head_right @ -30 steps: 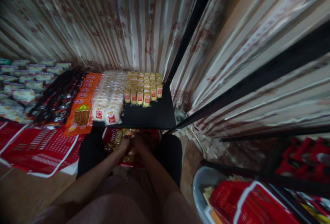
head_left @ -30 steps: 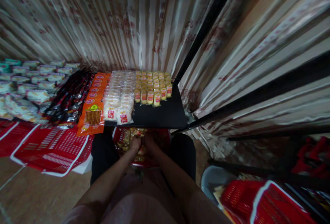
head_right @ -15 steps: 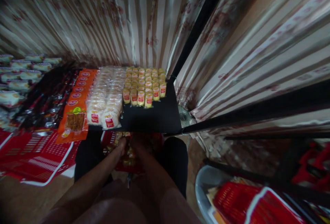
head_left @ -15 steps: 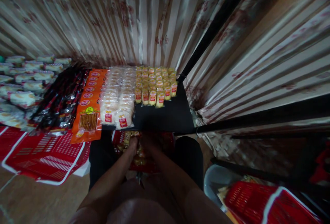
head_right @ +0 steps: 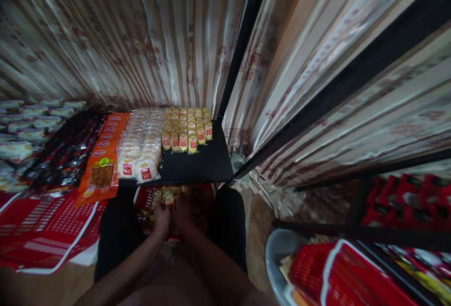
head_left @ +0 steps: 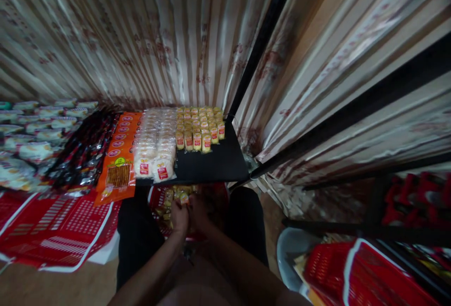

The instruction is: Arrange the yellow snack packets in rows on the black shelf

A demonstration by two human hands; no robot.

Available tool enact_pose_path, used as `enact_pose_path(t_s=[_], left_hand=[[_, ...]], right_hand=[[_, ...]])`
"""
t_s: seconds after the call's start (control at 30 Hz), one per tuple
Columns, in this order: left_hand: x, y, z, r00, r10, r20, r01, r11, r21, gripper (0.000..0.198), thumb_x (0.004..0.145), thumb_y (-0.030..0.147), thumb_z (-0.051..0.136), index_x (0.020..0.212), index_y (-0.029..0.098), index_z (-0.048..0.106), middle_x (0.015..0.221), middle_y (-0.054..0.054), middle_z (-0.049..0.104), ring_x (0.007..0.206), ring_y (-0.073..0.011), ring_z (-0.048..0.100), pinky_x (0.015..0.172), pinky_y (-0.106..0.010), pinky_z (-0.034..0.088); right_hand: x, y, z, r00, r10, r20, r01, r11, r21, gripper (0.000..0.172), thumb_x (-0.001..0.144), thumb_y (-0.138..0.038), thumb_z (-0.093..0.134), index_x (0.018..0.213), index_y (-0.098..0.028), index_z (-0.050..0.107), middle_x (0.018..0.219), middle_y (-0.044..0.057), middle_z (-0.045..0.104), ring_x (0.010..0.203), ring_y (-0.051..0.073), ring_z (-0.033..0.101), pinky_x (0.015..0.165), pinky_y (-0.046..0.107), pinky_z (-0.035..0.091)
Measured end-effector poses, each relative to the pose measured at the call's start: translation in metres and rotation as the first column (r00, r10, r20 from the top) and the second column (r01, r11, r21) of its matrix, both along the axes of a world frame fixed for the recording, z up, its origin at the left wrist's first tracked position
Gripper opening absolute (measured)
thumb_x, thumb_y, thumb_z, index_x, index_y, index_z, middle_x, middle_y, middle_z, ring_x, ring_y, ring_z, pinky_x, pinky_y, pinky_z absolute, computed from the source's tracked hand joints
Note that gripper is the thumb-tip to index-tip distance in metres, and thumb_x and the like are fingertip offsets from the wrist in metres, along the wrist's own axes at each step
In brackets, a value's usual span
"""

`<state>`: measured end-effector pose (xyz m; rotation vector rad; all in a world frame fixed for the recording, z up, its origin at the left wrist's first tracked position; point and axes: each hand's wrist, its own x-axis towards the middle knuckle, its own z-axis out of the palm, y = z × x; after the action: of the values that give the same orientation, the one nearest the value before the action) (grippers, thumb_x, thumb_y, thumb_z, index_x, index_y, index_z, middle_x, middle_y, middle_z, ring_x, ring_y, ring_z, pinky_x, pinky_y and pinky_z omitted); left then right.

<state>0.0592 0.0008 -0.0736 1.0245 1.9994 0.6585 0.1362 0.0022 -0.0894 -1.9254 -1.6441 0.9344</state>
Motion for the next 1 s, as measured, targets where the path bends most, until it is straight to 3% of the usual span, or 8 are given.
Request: enact_pose_path(t_s=[0.13, 0.33, 0.43, 0.67, 0.9, 1.0], left_hand=[[0.008, -0.012, 0.022, 0.999, -0.049, 0.008, 0.048, 0.993, 0.108, 0.021, 0.080, 0.017, 0.044, 0.100, 0.016, 0.049, 0.107, -0.013, 0.061, 0.103, -0.0209, 0.058, 0.092, -0.031, 0.043], [0.030, -0.009, 0.062, 0.995, -0.092, 0.045, 0.069, 0.928, 0.365, 0.020, 0.081, 0.022, 0.042, 0.099, 0.017, 0.049, 0.102, -0.010, 0.059, 0.097, -0.0192, 0.057, 0.089, -0.032, 0.044], [0.041, 0.000, 0.082, 0.988, -0.139, 0.071, 0.096, 0.899, 0.428, 0.023, 0.082, 0.024, 0.042, 0.102, 0.017, 0.050, 0.103, -0.009, 0.058, 0.098, -0.0189, 0.056, 0.088, -0.032, 0.045], [0.075, 0.038, 0.106, 0.974, -0.220, 0.063, 0.160, 0.854, 0.496, 0.025, 0.082, 0.017, 0.041, 0.104, 0.016, 0.052, 0.106, -0.008, 0.058, 0.103, -0.0171, 0.055, 0.092, -0.030, 0.044], [0.107, 0.082, 0.123, 0.909, -0.413, -0.058, 0.382, 0.768, 0.514, 0.033, 0.085, 0.015, 0.036, 0.111, 0.016, 0.056, 0.115, -0.008, 0.060, 0.108, -0.0159, 0.055, 0.098, -0.029, 0.041], [0.117, 0.100, 0.128, 0.832, -0.501, -0.237, 0.550, 0.694, 0.464, 0.038, 0.084, 0.012, 0.035, 0.115, 0.014, 0.056, 0.121, -0.009, 0.059, 0.117, -0.0174, 0.050, 0.104, -0.030, 0.037]], right_hand=[[0.012, -0.013, 0.016, 0.998, -0.053, -0.015, 0.055, 0.988, 0.147, 0.025, 0.071, -0.012, 0.049, 0.094, -0.018, 0.057, 0.095, 0.010, 0.064, 0.086, 0.020, 0.060, 0.080, 0.032, 0.046], [0.032, -0.010, 0.061, 0.991, -0.079, -0.106, 0.109, 0.942, 0.318, 0.027, 0.077, -0.019, 0.046, 0.103, -0.018, 0.054, 0.101, 0.011, 0.061, 0.095, 0.022, 0.057, 0.086, 0.037, 0.046], [0.043, -0.001, 0.077, 0.986, -0.103, -0.133, 0.148, 0.908, 0.391, 0.030, 0.079, -0.020, 0.044, 0.108, -0.017, 0.053, 0.104, 0.012, 0.060, 0.098, 0.022, 0.056, 0.088, 0.037, 0.046], [0.074, 0.030, 0.091, 0.970, -0.210, -0.121, 0.242, 0.829, 0.504, 0.040, 0.079, -0.025, 0.049, 0.117, -0.014, 0.051, 0.107, 0.013, 0.058, 0.098, 0.023, 0.056, 0.088, 0.038, 0.047], [0.108, 0.069, 0.097, 0.921, -0.366, -0.132, 0.379, 0.771, 0.512, 0.041, 0.080, -0.029, 0.048, 0.119, -0.015, 0.051, 0.105, 0.012, 0.059, 0.094, 0.022, 0.057, 0.084, 0.036, 0.048], [0.119, 0.088, 0.096, 0.886, -0.450, -0.116, 0.441, 0.736, 0.513, 0.041, 0.082, -0.032, 0.046, 0.119, -0.015, 0.052, 0.104, 0.012, 0.060, 0.092, 0.021, 0.057, 0.083, 0.035, 0.047]])
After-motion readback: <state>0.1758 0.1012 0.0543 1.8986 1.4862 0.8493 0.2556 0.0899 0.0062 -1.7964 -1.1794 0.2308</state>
